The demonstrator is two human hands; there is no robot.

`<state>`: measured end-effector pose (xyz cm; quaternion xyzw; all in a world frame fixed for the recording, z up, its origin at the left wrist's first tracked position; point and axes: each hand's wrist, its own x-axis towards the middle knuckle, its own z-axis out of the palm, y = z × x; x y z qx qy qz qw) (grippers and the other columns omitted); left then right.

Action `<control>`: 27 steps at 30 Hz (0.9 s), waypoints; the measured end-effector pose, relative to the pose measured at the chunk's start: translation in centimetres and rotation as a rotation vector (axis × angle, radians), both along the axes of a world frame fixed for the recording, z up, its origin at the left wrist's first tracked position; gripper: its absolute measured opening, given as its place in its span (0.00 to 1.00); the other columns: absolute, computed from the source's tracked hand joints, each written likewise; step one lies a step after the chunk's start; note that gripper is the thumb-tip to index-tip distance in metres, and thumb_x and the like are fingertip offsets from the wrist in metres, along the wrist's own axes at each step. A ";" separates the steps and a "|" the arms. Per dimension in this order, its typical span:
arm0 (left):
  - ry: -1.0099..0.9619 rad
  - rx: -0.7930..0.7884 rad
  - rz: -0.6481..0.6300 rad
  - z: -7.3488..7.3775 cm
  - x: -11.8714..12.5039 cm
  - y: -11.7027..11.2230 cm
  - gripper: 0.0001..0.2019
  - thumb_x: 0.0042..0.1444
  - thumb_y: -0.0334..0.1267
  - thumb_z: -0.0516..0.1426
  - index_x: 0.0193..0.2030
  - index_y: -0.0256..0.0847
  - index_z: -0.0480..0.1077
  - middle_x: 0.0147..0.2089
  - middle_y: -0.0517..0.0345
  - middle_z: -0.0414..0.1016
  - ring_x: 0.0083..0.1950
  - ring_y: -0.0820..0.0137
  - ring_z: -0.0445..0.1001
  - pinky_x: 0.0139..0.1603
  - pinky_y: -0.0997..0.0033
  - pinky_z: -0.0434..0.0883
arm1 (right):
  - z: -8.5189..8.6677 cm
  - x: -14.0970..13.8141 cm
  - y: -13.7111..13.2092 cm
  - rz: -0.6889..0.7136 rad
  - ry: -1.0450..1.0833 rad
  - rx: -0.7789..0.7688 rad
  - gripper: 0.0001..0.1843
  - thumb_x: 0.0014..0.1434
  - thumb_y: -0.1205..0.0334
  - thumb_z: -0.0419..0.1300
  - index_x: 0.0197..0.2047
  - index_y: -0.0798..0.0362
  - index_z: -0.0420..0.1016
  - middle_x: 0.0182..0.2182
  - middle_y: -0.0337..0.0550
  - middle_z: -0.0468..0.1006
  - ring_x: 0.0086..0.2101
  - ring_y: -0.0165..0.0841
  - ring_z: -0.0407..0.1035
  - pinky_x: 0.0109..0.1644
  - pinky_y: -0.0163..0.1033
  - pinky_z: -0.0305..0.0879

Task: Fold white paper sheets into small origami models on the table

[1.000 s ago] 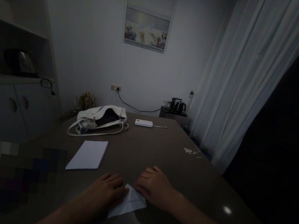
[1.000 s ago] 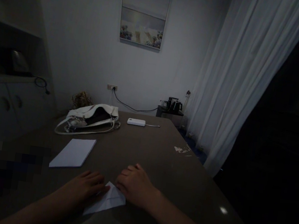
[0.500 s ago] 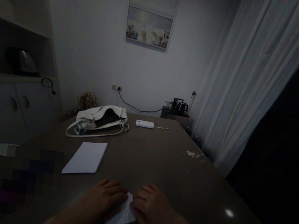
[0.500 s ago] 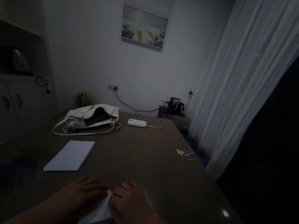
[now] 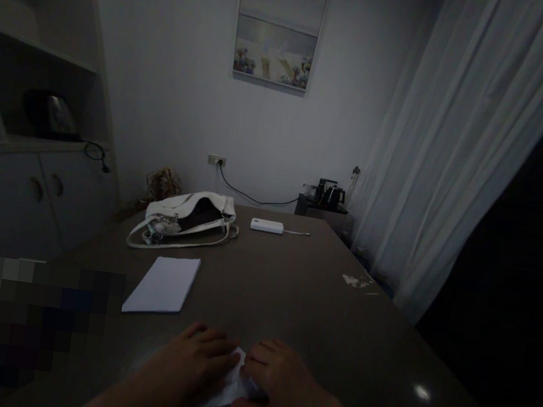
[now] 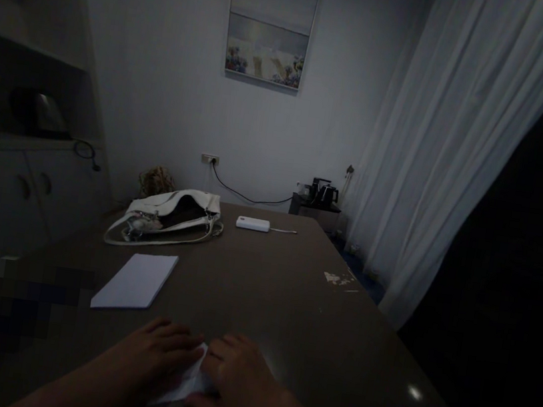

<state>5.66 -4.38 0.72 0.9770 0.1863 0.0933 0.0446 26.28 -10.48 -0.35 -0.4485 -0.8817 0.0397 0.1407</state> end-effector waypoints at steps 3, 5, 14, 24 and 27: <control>0.030 -0.054 0.009 0.3 -0.4 -0.1 0.21 0.59 0.42 0.52 0.60 0.49 0.58 0.59 0.56 0.67 0.57 0.59 0.64 0.55 0.57 0.57 | 0.0 0.2 0.1 0.017 0.016 0.019 0.20 0.53 0.46 0.58 0.41 0.53 0.72 0.39 0.43 0.74 0.39 0.35 0.65 0.43 0.39 0.57; 0.035 -0.094 0.009 0.4 -0.6 -0.1 0.26 0.57 0.50 0.53 0.61 0.50 0.56 0.61 0.54 0.64 0.59 0.56 0.62 0.57 0.53 0.56 | -0.1 0.5 0.1 0.027 0.028 0.014 0.22 0.52 0.43 0.58 0.41 0.52 0.72 0.38 0.41 0.74 0.38 0.35 0.65 0.42 0.39 0.56; -0.019 -0.211 0.038 0.7 -0.6 -0.3 0.27 0.50 0.49 0.59 0.57 0.49 0.61 0.56 0.56 0.67 0.55 0.59 0.64 0.55 0.58 0.58 | 0.4 1.5 0.3 0.013 0.022 0.003 0.21 0.51 0.42 0.59 0.40 0.50 0.73 0.35 0.37 0.76 0.36 0.32 0.66 0.38 0.36 0.55; -0.006 -0.245 0.095 1.4 -0.4 -0.8 0.09 0.54 0.41 0.57 0.41 0.44 0.68 0.43 0.56 0.70 0.45 0.63 0.66 0.45 0.64 0.61 | 0.7 1.4 0.2 0.026 -0.009 -0.013 0.16 0.52 0.47 0.61 0.35 0.51 0.74 0.33 0.37 0.76 0.36 0.31 0.65 0.37 0.36 0.54; 0.000 -0.227 0.086 1.5 -0.4 -0.7 0.07 0.54 0.40 0.56 0.39 0.43 0.68 0.41 0.57 0.69 0.44 0.64 0.66 0.44 0.65 0.60 | 0.9 1.3 0.1 0.022 0.004 -0.031 0.14 0.52 0.49 0.61 0.35 0.51 0.74 0.33 0.38 0.76 0.35 0.32 0.65 0.38 0.36 0.55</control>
